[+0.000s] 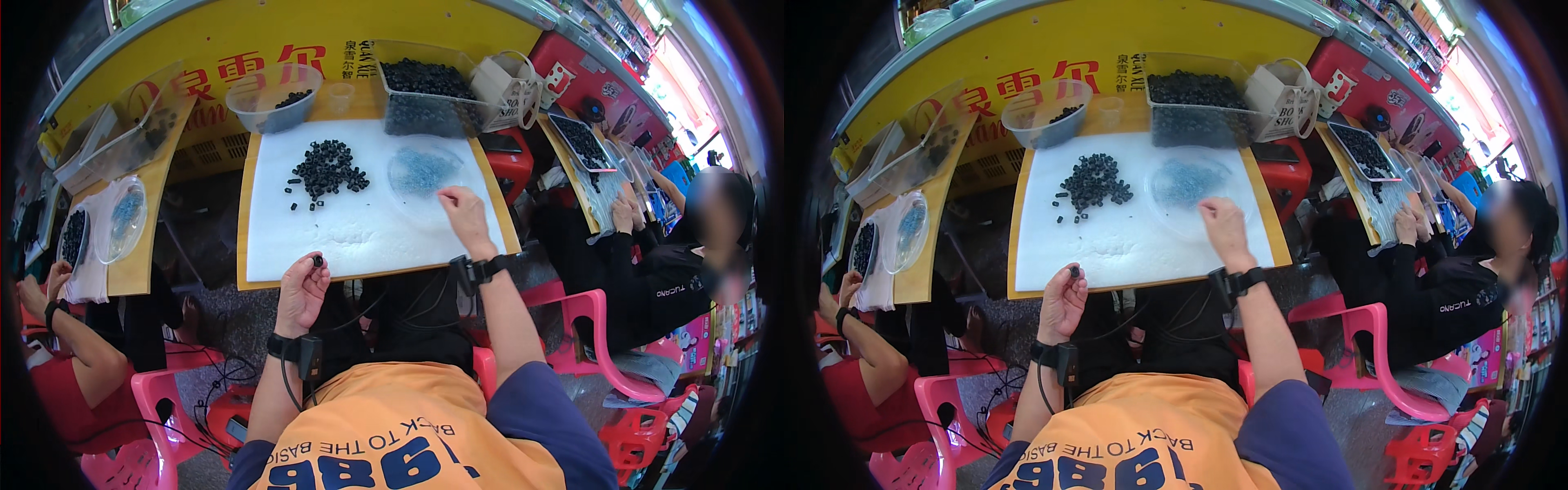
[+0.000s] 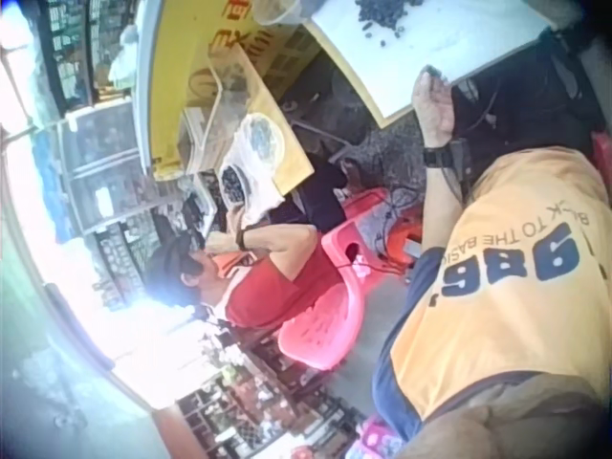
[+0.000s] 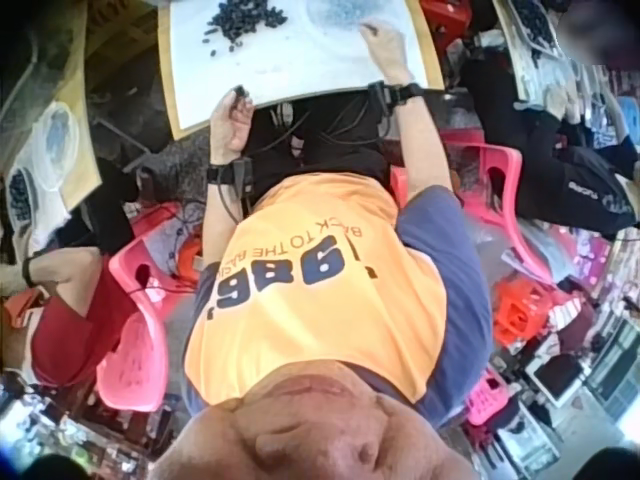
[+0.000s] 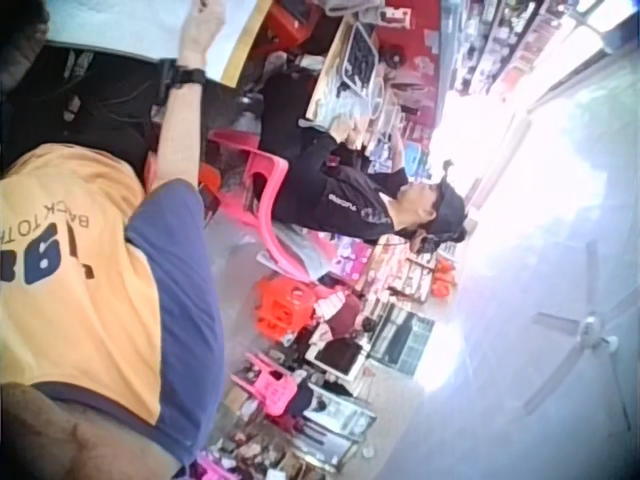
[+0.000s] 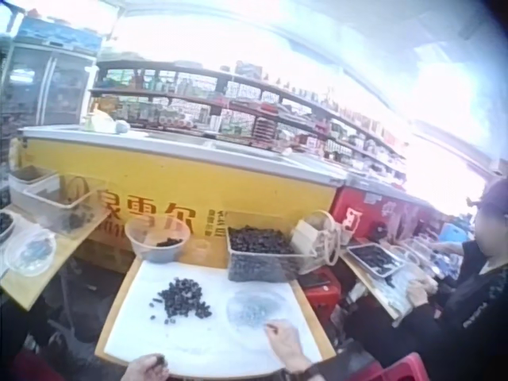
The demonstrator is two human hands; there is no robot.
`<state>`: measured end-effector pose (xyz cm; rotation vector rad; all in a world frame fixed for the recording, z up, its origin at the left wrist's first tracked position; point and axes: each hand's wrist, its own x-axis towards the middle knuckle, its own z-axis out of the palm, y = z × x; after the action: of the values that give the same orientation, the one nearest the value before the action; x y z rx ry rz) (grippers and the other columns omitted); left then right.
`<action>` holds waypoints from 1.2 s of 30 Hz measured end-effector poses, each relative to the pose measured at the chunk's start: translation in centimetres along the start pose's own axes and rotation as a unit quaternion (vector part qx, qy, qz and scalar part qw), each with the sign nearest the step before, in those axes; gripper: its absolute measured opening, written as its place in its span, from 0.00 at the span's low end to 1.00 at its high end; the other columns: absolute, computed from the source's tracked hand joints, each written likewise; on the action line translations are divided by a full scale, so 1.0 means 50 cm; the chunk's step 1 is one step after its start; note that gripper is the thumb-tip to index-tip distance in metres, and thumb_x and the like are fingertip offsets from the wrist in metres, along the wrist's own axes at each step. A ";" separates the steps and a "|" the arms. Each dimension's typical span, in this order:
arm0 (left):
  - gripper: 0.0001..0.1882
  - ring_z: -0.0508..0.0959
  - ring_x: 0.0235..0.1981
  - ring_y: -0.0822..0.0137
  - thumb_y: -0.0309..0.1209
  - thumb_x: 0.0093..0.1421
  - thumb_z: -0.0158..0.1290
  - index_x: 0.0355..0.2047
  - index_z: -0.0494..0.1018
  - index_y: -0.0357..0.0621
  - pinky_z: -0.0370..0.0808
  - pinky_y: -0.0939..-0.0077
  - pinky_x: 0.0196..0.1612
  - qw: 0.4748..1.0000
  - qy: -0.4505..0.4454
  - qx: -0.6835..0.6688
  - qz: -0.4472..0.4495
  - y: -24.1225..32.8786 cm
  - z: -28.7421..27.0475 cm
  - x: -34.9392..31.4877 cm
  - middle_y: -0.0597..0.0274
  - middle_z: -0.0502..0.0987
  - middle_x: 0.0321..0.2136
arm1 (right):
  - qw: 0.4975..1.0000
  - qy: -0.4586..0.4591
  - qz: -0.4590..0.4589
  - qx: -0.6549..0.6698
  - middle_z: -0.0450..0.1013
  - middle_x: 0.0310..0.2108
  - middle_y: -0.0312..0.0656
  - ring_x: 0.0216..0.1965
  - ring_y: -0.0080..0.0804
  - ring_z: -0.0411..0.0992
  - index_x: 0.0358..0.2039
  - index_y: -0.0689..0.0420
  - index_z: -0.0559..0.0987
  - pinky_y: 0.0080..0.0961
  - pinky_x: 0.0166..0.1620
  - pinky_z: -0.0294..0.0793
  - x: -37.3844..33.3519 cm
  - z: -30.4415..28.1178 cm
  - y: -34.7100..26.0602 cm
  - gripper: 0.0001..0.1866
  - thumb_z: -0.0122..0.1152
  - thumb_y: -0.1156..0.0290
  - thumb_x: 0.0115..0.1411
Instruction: The recorder picks up and inspects small black plastic components on a table.
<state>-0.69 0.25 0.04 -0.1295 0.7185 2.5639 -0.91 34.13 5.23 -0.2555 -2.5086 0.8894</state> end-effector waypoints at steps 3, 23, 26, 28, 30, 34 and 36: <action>0.10 0.80 0.33 0.68 0.27 0.64 0.50 0.43 0.74 0.34 0.80 0.79 0.37 1.000 -0.015 -0.006 -0.005 0.000 -0.004 0.001 0.57 0.79 0.33 | 0.998 -0.015 0.021 -0.063 0.77 0.35 0.52 0.37 0.46 0.76 0.32 0.61 0.81 0.34 0.42 0.75 0.013 -0.014 0.046 0.08 0.62 0.71 0.54; 0.12 0.79 0.36 0.69 0.22 0.61 0.52 0.45 0.72 0.35 0.79 0.81 0.42 0.999 -0.027 0.033 -0.026 0.005 0.021 -0.006 0.59 0.77 0.37 | 0.953 -0.208 0.080 0.206 0.77 0.24 0.35 0.28 0.18 0.72 0.31 0.65 0.80 0.17 0.33 0.71 -0.060 0.007 -0.197 0.09 0.63 0.70 0.57; 0.12 0.80 0.37 0.67 0.21 0.61 0.52 0.45 0.72 0.32 0.79 0.79 0.43 0.999 -0.024 0.020 -0.033 0.008 0.028 -0.007 0.56 0.77 0.36 | 0.944 -0.264 0.015 0.198 0.76 0.25 0.35 0.27 0.17 0.70 0.32 0.64 0.80 0.17 0.32 0.70 -0.091 0.027 -0.265 0.08 0.62 0.72 0.57; 0.12 0.80 0.37 0.67 0.21 0.61 0.53 0.45 0.72 0.32 0.79 0.80 0.43 0.999 -0.026 0.023 -0.033 0.011 0.019 -0.009 0.56 0.77 0.36 | 0.933 -0.308 -0.041 0.181 0.75 0.25 0.37 0.26 0.20 0.70 0.31 0.63 0.79 0.19 0.32 0.70 -0.101 0.039 -0.302 0.07 0.63 0.73 0.56; 0.12 0.80 0.37 0.67 0.21 0.61 0.53 0.45 0.73 0.32 0.79 0.80 0.43 0.999 -0.034 0.026 -0.034 0.010 0.015 -0.007 0.56 0.78 0.36 | 0.933 -0.319 -0.054 0.159 0.75 0.24 0.38 0.25 0.21 0.70 0.31 0.63 0.79 0.20 0.32 0.70 -0.102 0.048 -0.320 0.07 0.63 0.72 0.55; 0.11 0.80 0.39 0.68 0.21 0.61 0.54 0.45 0.74 0.35 0.78 0.78 0.45 0.996 -0.065 0.037 -0.045 0.008 0.010 -0.005 0.57 0.78 0.38 | 0.931 -0.331 -0.083 0.125 0.74 0.23 0.41 0.24 0.25 0.70 0.30 0.63 0.79 0.22 0.30 0.70 -0.099 0.060 -0.328 0.07 0.63 0.72 0.54; 0.12 0.80 0.39 0.68 0.21 0.61 0.54 0.45 0.74 0.35 0.78 0.76 0.47 0.996 -0.073 0.036 -0.046 0.007 0.011 -0.006 0.57 0.79 0.38 | 0.929 -0.339 -0.090 0.117 0.75 0.24 0.41 0.24 0.25 0.70 0.30 0.63 0.79 0.22 0.30 0.70 -0.099 0.065 -0.329 0.07 0.63 0.72 0.53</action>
<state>-0.59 0.12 0.74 0.0479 0.7317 2.4275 1.52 18.04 11.66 0.4306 -2.9188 1.3618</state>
